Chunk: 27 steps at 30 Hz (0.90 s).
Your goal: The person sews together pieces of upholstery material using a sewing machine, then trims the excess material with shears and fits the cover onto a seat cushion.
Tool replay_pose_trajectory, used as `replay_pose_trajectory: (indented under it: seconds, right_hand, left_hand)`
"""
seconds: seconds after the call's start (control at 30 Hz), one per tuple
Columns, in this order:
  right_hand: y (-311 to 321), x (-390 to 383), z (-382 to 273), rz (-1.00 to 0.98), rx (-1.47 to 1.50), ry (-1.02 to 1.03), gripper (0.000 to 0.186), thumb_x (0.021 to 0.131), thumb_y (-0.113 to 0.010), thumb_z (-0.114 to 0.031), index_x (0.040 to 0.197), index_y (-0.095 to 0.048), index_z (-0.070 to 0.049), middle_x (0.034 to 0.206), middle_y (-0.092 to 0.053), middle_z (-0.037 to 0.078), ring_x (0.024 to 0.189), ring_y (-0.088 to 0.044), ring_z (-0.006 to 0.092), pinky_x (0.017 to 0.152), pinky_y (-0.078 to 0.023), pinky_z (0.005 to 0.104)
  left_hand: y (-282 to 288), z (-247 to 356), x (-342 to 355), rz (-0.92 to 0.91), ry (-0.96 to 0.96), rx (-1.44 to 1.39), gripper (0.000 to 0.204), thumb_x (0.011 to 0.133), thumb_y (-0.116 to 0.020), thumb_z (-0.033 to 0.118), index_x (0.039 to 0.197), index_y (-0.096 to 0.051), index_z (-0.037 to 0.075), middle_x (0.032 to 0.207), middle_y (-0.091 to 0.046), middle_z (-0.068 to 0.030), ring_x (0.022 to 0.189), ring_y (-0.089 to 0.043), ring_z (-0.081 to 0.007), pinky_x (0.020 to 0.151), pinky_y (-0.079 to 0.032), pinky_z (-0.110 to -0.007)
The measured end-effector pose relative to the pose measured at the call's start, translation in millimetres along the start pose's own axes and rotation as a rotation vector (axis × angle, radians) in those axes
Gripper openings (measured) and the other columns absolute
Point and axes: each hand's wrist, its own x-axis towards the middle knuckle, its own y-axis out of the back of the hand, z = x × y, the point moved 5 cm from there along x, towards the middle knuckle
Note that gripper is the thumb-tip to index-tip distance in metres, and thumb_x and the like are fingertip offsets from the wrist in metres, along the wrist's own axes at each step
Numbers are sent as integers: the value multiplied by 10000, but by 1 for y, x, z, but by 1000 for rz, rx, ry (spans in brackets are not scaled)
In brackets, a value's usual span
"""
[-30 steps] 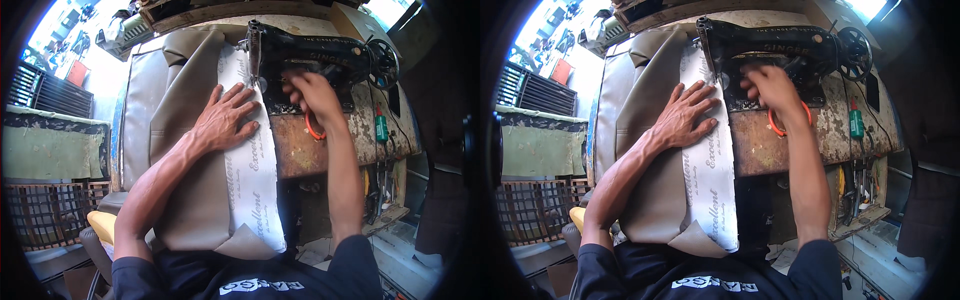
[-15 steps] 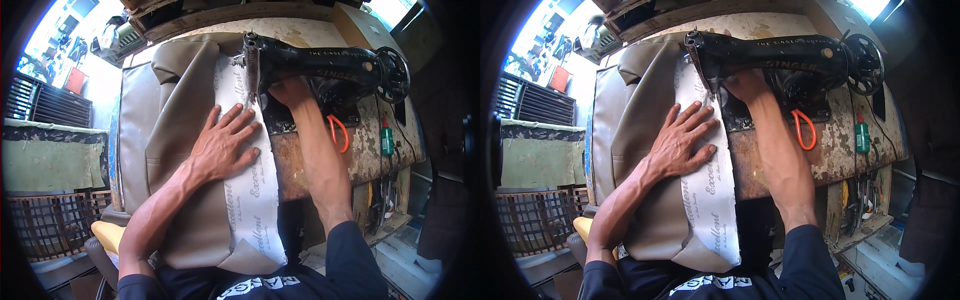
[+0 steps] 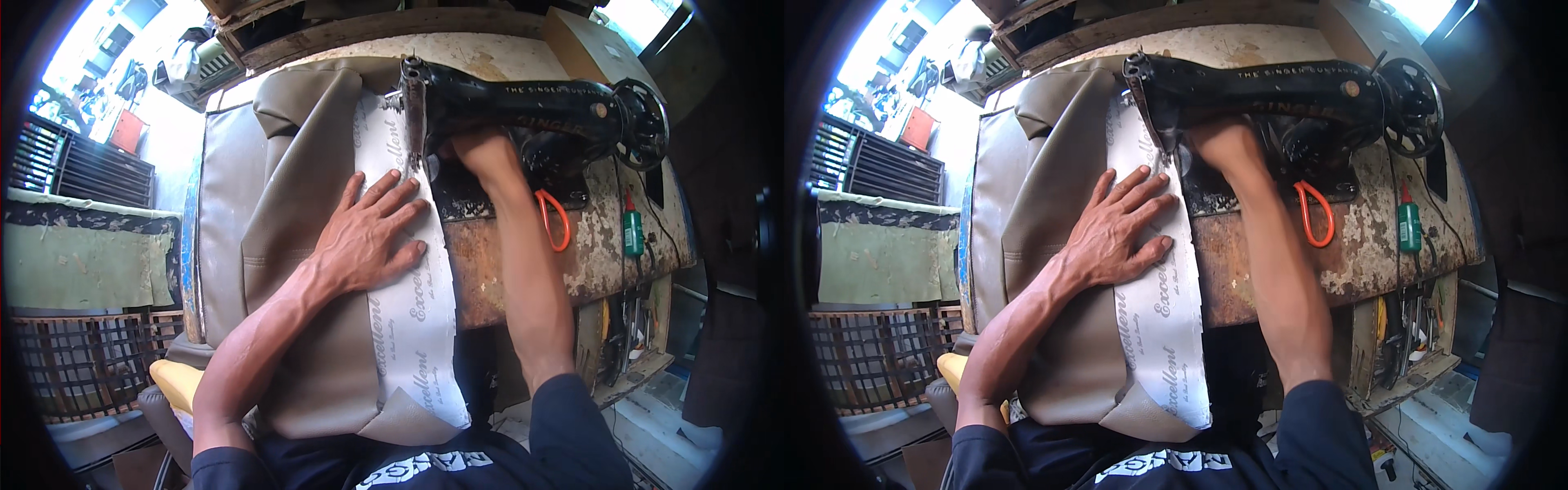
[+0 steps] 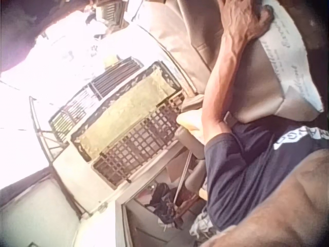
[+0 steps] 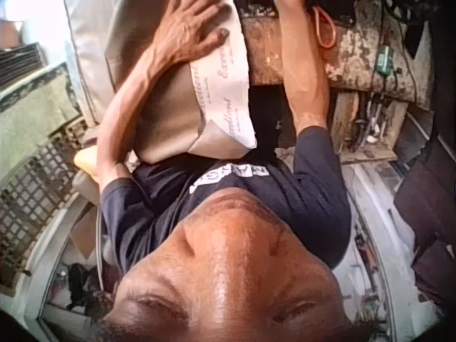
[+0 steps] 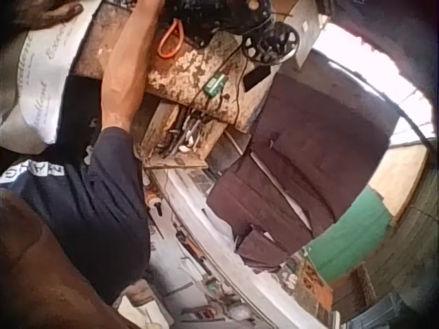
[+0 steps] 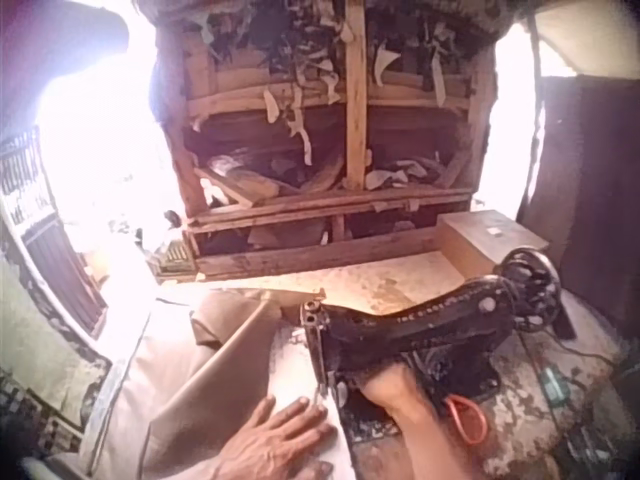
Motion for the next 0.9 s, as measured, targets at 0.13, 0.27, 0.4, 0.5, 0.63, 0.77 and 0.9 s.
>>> replay_pose_trajectory:
  seconds: [0.13, 0.27, 0.4, 0.5, 0.63, 0.77, 0.9]
  right_hand:
    - [86, -121, -33, 438, 344, 154, 232, 1038, -688, -189, 1168, -783, -22, 1007, -784, 89, 858, -739, 141, 759, -618, 296]
    - [258, -108, 17, 1039, -292, 153, 485, 1086, -559, -421, 1302, -739, -26, 1202, -763, 118, 1081, -711, 215, 973, -532, 361]
    - [308, -9, 65, 523, 70, -45, 489, 1076, -560, -425, 1283, -741, -20, 1177, -763, 127, 1040, -721, 246, 942, -539, 373]
    - [308, 28, 61, 221, -243, -177, 489, 1067, -582, -368, 1261, -727, 57, 1050, -770, 132, 877, -695, 182, 848, -536, 334]
    - [315, 46, 60, 69, -500, -211, 479, 1059, -582, -356, 1219, -732, 70, 947, -760, 110, 774, -661, 161, 776, -525, 350]
    - [293, -18, 62, 450, 42, -24, 432, 1092, -525, -352, 1204, -745, 3, 1080, -758, 110, 941, -706, 198, 880, -536, 357]
    - [272, -84, 79, 736, 143, 63, 382, 1117, -496, -249, 1325, -684, 11, 1223, -731, 106, 1072, -702, 184, 977, -525, 352]
  left_hand:
    - [3, -9, -14, 14, 30, 18, 580, 964, -606, 442, 1453, -587, 130, 1629, -466, -129, 1580, -311, -350, 1292, -143, -628]
    - [4, 2, -4, -23, 15, 23, 604, 964, -601, 442, 1485, -573, 138, 1640, -454, -130, 1584, -308, -341, 1291, -137, -632]
    - [0, 0, -3, 27, -22, 44, 604, 976, -568, 470, 1462, -569, 112, 1618, -467, -143, 1573, -321, -349, 1275, -174, -653]
    - [0, 0, -7, -8, -3, 42, 622, 974, -567, 475, 1481, -556, 115, 1628, -460, -140, 1575, -319, -348, 1280, -169, -651]
    - [-3, 1, -5, -9, -14, 55, 640, 978, -552, 491, 1502, -544, 124, 1633, -456, -136, 1581, -310, -341, 1288, -158, -645]
    - [2, -5, -7, -13, 18, 37, 612, 971, -580, 462, 1495, -570, 144, 1648, -445, -120, 1593, -291, -333, 1301, -113, -626]
    - [0, 1, -5, -30, 18, 31, 613, 974, -577, 463, 1498, -568, 145, 1648, -444, -120, 1595, -286, -334, 1302, -111, -625]
